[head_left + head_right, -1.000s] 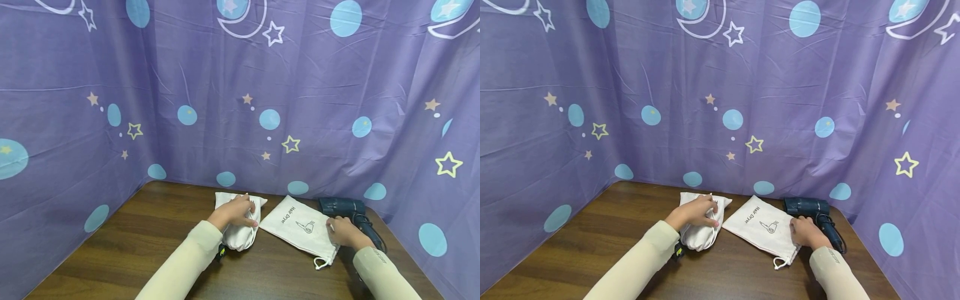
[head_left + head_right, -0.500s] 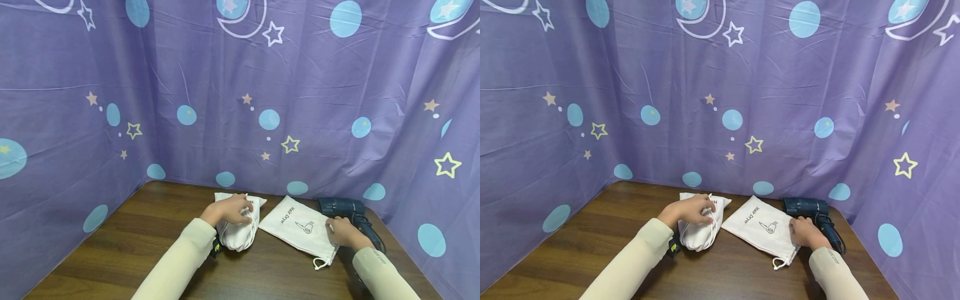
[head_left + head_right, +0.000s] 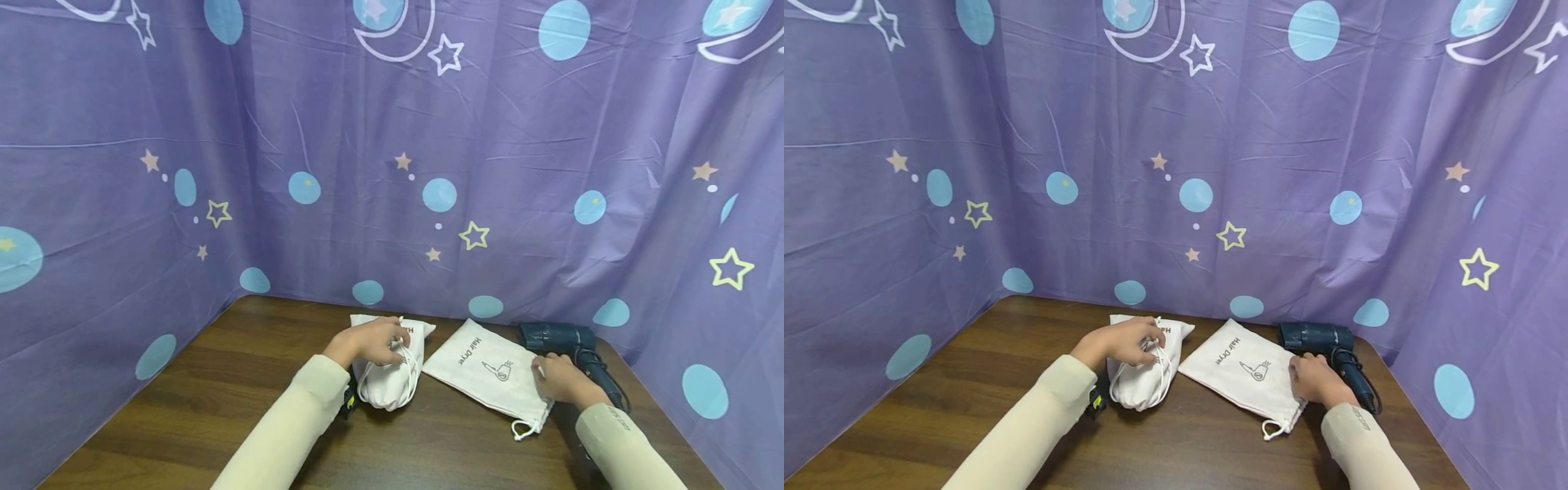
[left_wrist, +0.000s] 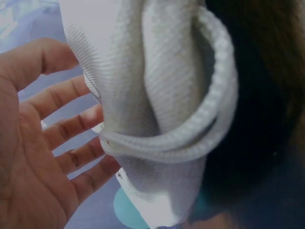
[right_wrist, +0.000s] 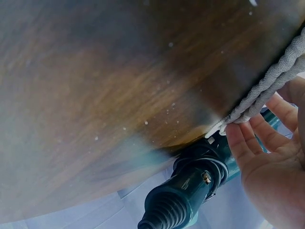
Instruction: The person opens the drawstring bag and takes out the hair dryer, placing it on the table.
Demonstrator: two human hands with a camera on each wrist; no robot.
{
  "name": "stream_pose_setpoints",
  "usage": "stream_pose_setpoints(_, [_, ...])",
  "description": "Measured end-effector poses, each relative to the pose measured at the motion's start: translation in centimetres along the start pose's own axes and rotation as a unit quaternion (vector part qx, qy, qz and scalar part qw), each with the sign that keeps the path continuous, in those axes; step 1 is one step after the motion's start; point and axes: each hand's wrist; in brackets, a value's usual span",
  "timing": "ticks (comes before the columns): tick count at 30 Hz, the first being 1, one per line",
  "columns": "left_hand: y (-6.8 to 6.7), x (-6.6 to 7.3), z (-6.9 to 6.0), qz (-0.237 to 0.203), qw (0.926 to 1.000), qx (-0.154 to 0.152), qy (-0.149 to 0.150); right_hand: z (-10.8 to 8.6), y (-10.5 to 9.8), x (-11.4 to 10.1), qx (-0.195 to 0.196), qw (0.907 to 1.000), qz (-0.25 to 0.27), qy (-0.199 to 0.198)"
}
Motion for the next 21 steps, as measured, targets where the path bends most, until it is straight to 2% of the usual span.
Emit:
stream_pose_setpoints(9, [0.1, -0.06, -0.15, 0.002, 0.9999, 0.0, 0.017, 0.03, -0.17, -0.1, -0.01, 0.9999, 0.004, 0.009])
stream_pose_setpoints(21, [0.38, 0.45, -0.49, 0.009, 0.9998, 0.002, 0.019, 0.13, -0.16, -0.01, -0.009, 0.9999, -0.002, 0.008])
Point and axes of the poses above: each hand's wrist, its own z-axis towards the middle knuckle, its own y-axis out of the palm, x = y × z, and after that the axes turned 11 degrees about -y, right-handed
